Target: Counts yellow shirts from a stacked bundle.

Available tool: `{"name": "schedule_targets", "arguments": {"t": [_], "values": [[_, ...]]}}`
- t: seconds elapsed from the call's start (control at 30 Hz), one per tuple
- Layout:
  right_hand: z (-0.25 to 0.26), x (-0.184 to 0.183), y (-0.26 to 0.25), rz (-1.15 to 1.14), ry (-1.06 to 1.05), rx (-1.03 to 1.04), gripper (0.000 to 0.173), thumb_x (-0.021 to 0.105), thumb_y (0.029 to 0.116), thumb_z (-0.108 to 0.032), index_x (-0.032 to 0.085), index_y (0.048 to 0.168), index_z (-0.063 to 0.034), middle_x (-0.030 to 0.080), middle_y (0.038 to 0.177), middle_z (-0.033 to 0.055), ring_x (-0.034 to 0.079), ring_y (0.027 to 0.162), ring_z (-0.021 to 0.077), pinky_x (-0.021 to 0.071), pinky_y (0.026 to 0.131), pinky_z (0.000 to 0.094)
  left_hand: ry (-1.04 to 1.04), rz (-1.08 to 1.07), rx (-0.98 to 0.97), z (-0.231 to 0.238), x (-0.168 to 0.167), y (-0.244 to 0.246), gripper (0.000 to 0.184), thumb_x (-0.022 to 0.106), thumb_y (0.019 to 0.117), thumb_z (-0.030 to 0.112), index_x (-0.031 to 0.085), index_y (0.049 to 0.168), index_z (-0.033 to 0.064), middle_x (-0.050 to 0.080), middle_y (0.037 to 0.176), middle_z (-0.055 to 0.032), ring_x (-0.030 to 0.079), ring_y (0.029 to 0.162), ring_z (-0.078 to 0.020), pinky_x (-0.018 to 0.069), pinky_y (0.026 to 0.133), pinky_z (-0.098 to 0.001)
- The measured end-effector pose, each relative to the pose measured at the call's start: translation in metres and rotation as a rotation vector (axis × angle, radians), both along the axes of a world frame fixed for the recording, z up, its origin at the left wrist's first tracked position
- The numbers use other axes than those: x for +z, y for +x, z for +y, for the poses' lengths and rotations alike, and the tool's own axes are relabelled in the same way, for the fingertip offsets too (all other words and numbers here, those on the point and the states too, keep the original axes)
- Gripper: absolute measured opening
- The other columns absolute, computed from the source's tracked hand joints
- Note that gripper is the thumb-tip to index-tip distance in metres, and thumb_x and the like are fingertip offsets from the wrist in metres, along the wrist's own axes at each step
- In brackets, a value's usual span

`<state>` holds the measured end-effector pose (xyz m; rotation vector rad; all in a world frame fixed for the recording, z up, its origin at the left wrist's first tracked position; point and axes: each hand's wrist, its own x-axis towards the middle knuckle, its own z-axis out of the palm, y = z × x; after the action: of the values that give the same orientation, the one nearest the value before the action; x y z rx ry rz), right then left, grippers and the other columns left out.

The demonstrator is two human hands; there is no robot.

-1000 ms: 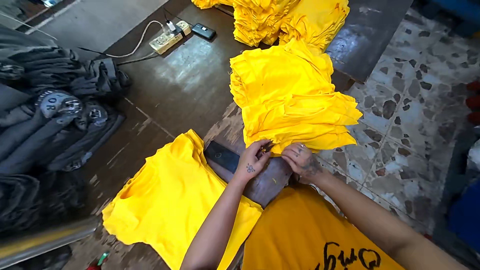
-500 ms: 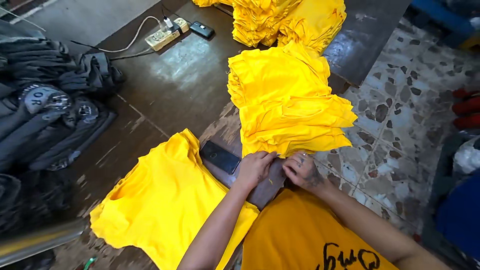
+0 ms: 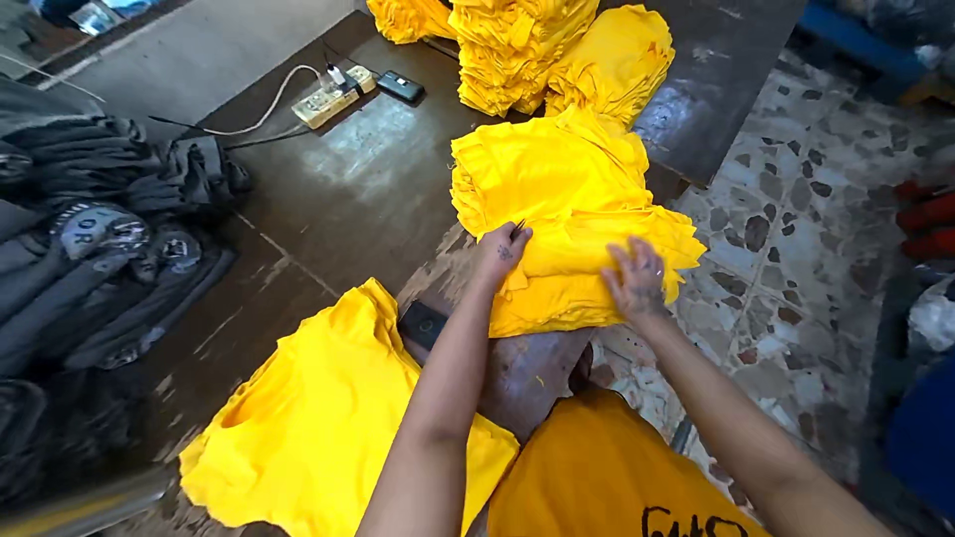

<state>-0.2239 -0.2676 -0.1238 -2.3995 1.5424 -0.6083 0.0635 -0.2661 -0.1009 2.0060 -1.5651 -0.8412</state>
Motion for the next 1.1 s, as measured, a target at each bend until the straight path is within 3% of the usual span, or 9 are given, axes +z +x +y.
{"name": "schedule_targets", "arguments": {"t": [0.07,0.23,0.33,0.43,0.57,0.67,0.83,0.97,1.1], "values": [[-0.053,-0.007,-0.012,0.064,0.067,-0.097,0.052,0.045,0.107,-0.042,0.049,0.152,-0.0164,0.034,0.161,0.0251,0.024,0.152,0.0487,0.0175,0.117,0.0733,0.112,-0.01,0.083,-0.014,-0.008,0.0,0.052,0.051,0.1036,0.054,0.067,0.109,0.0043,0.069,0.095,-0.0198,0.068,0.095,-0.038,0.0511,0.085,-0.0635],[-0.105,-0.02,-0.014,0.124,0.091,-0.072,0.049,0.035,0.1084,-0.045,0.054,0.148,-0.023,0.047,0.154,0.0192,0.037,0.146,0.0428,0.0268,0.111,0.0709,-0.186,-0.143,0.11,0.02,0.0,-0.015,0.04,0.054,0.1061,0.037,0.064,0.124,0.0026,0.071,0.105,-0.0184,0.071,0.098,-0.0347,0.0562,0.086,-0.0572],[-0.105,-0.02,-0.016,0.115,0.077,-0.079,0.05,0.034,0.1085,-0.045,0.054,0.149,-0.0224,0.047,0.153,0.0197,0.038,0.146,0.0429,0.0274,0.111,0.0706,-0.525,-0.251,-0.177,0.075,0.012,-0.04,0.022,0.064,0.094,0.018,0.072,0.105,0.0012,0.073,0.087,-0.014,0.074,0.077,-0.0297,0.0606,0.066,-0.0505],[-0.105,-0.024,-0.017,0.133,0.078,-0.079,0.051,0.031,0.1088,-0.046,0.052,0.15,-0.024,0.046,0.155,0.0193,0.037,0.147,0.0428,0.0271,0.111,0.0712,0.049,-0.189,-0.396,0.094,0.029,-0.046,0.042,0.059,0.1016,0.027,0.061,0.139,0.0079,0.074,0.11,-0.0195,0.072,0.1,-0.0408,0.055,0.085,-0.0624],[-0.104,-0.005,-0.019,0.136,0.21,-0.049,0.052,0.036,0.1092,-0.045,0.046,0.155,-0.0226,0.038,0.16,0.0206,0.029,0.151,0.0435,0.0222,0.113,0.074,0.125,0.026,-0.274,0.077,0.042,-0.031,0.033,0.055,0.1053,0.024,0.069,0.12,-0.0029,0.072,0.109,-0.0225,0.069,0.107,-0.0372,0.0499,0.098,-0.0584],[-0.067,0.021,-0.019,0.002,0.05,-0.025,0.048,0.053,0.1041,-0.033,0.054,0.148,-0.0128,0.042,0.157,0.0246,0.029,0.15,0.0463,0.014,0.118,0.0738,0.17,0.106,-0.282,0.067,0.057,-0.025,0.036,0.051,0.1079,0.025,0.067,0.118,-0.0057,0.069,0.11,-0.0248,0.067,0.107,-0.0355,0.0478,0.1,-0.0545],[0.039,0.065,0.018,-0.287,-0.006,0.3,0.025,0.059,0.098,-0.014,0.074,0.111,0.0027,0.073,0.112,0.0209,0.07,0.108,0.0374,0.0556,0.098,0.0491,0.202,0.227,-0.275,0.062,0.063,-0.021,0.037,0.042,0.1107,0.019,0.063,0.115,-0.011,0.065,0.107,-0.0265,0.063,0.102,-0.0326,0.0472,0.097,-0.0488],[0.046,0.051,0.048,-0.143,0.235,0.345,0.039,0.065,0.0967,-0.025,0.068,0.127,-0.0001,0.066,0.128,0.0257,0.061,0.123,0.0429,0.0467,0.107,0.0549,0.234,0.269,-0.288,0.064,0.05,-0.022,0.037,0.041,0.111,0.018,0.063,0.115,-0.011,0.066,0.106,-0.0253,0.063,0.099,-0.0297,0.0476,0.095,-0.0464],[0.023,0.028,0.052,-0.156,0.324,0.288,0.032,0.057,0.1032,-0.024,0.073,0.109,0.0032,0.07,0.116,0.0233,0.063,0.118,0.0403,0.0449,0.104,0.0572,0.194,0.377,-0.147,0.073,0.029,-0.018,0.034,0.041,0.1111,0.017,0.064,0.113,-0.0074,0.064,0.1,-0.0176,0.06,0.091,-0.0205,0.0482,0.089,-0.0399]]}}
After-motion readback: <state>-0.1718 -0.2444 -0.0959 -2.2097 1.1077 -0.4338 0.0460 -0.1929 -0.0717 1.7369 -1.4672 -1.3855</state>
